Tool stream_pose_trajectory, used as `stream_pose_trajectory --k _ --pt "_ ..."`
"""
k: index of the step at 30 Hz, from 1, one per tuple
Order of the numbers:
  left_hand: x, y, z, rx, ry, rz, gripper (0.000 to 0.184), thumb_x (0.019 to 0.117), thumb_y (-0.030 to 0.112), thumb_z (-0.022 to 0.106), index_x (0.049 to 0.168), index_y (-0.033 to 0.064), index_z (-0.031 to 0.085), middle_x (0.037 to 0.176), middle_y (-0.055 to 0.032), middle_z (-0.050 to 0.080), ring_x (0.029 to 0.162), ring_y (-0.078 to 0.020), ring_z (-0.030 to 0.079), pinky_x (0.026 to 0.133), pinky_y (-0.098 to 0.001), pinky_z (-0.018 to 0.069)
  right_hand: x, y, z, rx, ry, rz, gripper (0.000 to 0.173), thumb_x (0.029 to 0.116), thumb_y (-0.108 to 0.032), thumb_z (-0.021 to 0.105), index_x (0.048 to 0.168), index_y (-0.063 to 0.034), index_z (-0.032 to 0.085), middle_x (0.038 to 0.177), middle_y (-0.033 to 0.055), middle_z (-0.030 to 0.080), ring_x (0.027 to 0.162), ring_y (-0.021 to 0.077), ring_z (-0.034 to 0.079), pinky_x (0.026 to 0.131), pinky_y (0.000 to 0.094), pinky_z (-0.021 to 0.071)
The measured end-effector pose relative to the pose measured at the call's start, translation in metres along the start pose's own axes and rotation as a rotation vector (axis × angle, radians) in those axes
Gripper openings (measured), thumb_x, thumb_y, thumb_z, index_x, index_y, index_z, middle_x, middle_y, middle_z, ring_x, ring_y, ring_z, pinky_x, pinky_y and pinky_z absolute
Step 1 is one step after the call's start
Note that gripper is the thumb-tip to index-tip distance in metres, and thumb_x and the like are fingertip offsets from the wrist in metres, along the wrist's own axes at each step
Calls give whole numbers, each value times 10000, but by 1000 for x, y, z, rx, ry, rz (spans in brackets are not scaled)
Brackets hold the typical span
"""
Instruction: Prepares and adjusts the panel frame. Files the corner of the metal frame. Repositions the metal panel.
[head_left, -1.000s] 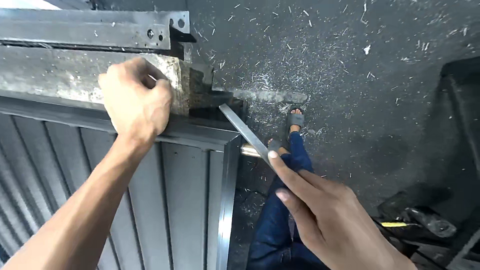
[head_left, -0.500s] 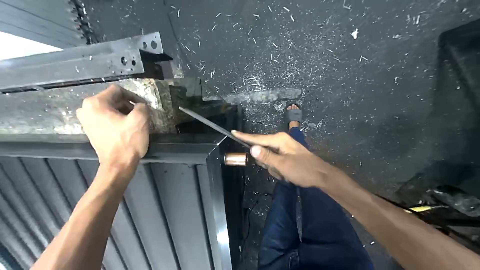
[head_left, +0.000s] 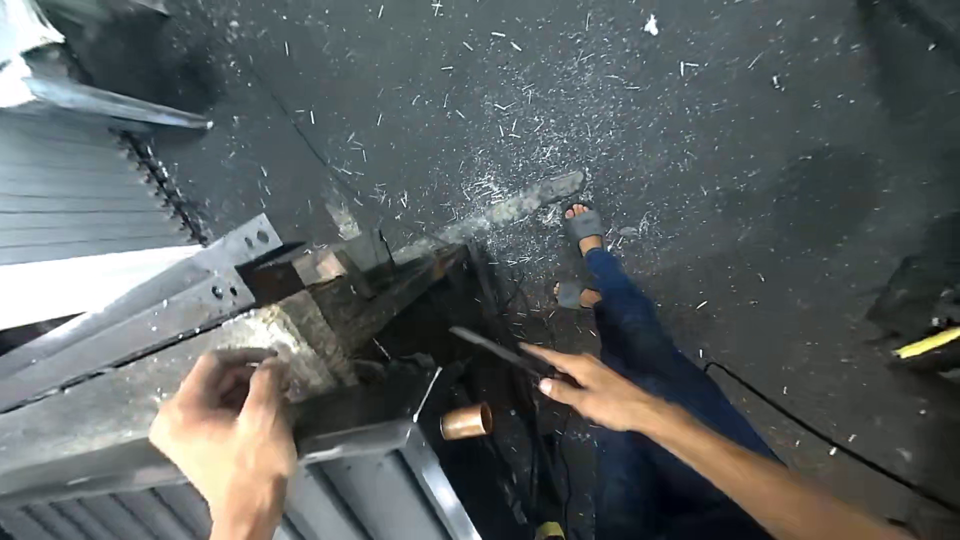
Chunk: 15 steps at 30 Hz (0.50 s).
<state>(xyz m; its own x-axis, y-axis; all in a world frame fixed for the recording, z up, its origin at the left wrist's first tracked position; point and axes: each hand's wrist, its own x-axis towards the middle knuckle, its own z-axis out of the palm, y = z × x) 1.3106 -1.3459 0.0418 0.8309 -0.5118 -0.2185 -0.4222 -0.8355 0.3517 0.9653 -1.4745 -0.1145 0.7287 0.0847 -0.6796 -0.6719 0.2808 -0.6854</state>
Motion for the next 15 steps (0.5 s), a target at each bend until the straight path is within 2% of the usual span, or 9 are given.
stream_pose_trajectory --k 1,2,3,5,6,9,11,13,15 --pt "1 -2 -1 -4 -6 20 181 924 185 590 1018 44 654 709 50 607 539 -13 570 478 -220 504 10 18 8 -142 67 61 556 1041 -491 495 1561 -303 434 1110 116 712 950 284 696 863 544 563" --pt "3 -4 -1 -12 -5 46 171 912 164 591 1001 30 652 695 60 607 534 -3 571 476 -211 503 27 31 17 -258 111 87 552 1031 -490 501 1527 -251 476 1140 130 714 1021 322 695 908 586 541" --pt "6 -6 0 -26 -5 64 146 907 136 595 983 23 650 678 74 605 526 4 573 470 -200 504 48 39 27 -360 121 75 528 1026 -461 509 1494 -219 514 1162 139 713 1046 349 694 902 611 533" --pt "4 -8 -1 -58 -12 49 104 897 72 589 973 21 638 668 100 595 523 6 575 465 -190 504 94 46 59 -508 80 -35 468 991 -356 556 1436 -209 558 1147 153 706 995 384 698 810 636 540" --pt "4 -8 -2 -67 -16 37 95 891 50 583 968 29 633 669 107 597 525 5 579 464 -188 506 120 43 75 -537 52 -92 498 967 -303 592 1456 -220 545 1153 172 700 989 404 692 792 648 536" --pt "4 -3 -2 -81 -44 -2 68 924 31 570 974 39 614 691 109 608 543 4 589 478 -191 517 200 19 109 -576 2 -215 604 937 -207 674 1507 -225 475 1225 205 660 1070 432 663 826 640 536" --pt "3 2 -3 -76 -39 -25 71 929 17 548 968 41 602 686 117 602 537 9 584 475 -184 515 243 -3 126 -593 -9 -284 615 944 -138 679 1519 -185 465 1331 227 615 1172 449 625 864 630 539" --pt "3 6 -2 -71 -39 -44 77 927 7 540 966 26 605 676 109 600 530 8 581 470 -182 511 278 -28 138 -620 -52 -290 664 936 -94 682 1543 -182 429 1411 239 554 1225 464 591 848 623 550" --pt "3 8 -1 -66 -34 -51 73 921 13 549 964 13 608 681 100 602 537 16 582 476 -173 514 299 -47 146 -644 -106 -284 793 884 -120 759 1576 -188 377 1442 247 508 1248 464 564 839 607 555"
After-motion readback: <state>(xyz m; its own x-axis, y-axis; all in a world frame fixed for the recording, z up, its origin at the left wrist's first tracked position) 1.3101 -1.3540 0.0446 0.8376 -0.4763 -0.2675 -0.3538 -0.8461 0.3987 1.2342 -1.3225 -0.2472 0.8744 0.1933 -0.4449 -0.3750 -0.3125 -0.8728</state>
